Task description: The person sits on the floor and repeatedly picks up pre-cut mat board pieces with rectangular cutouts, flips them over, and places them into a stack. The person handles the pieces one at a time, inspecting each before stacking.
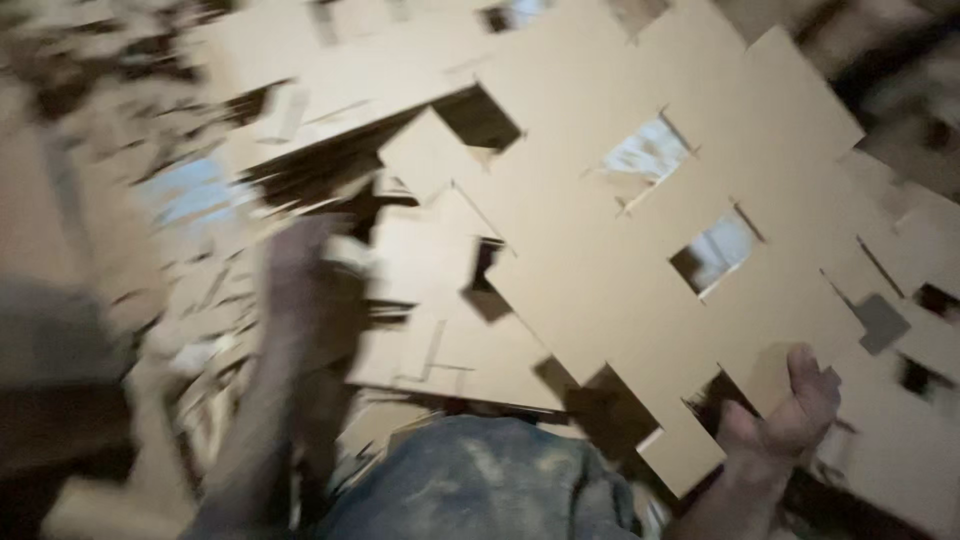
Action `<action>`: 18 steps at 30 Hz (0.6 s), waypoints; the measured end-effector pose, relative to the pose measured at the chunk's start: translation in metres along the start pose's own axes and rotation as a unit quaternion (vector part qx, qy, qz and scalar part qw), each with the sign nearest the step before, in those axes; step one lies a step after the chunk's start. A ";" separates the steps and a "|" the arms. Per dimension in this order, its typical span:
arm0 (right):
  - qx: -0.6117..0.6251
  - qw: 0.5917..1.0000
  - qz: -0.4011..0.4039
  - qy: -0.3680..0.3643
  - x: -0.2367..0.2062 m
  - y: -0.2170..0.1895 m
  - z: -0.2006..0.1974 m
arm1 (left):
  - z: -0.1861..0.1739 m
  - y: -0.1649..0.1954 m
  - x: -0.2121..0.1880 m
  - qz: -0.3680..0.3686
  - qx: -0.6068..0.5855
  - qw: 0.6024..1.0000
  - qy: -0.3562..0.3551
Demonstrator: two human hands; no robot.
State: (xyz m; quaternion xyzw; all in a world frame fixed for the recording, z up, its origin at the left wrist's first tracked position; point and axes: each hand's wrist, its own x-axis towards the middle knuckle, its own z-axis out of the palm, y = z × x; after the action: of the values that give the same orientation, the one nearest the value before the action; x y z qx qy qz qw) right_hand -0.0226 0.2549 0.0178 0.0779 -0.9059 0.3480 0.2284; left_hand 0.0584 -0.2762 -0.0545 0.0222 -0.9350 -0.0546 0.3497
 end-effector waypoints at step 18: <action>0.018 0.874 0.422 0.238 -0.033 0.111 -0.113 | 0.009 0.018 -0.013 -0.110 -0.057 0.992 -0.006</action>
State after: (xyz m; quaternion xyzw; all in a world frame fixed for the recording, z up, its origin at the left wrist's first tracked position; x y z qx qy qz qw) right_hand 0.0134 0.4121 0.0100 -0.3931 -0.7645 0.4356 0.2670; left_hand 0.0626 -0.2563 -0.0675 0.1047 -0.9244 -0.1461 0.3364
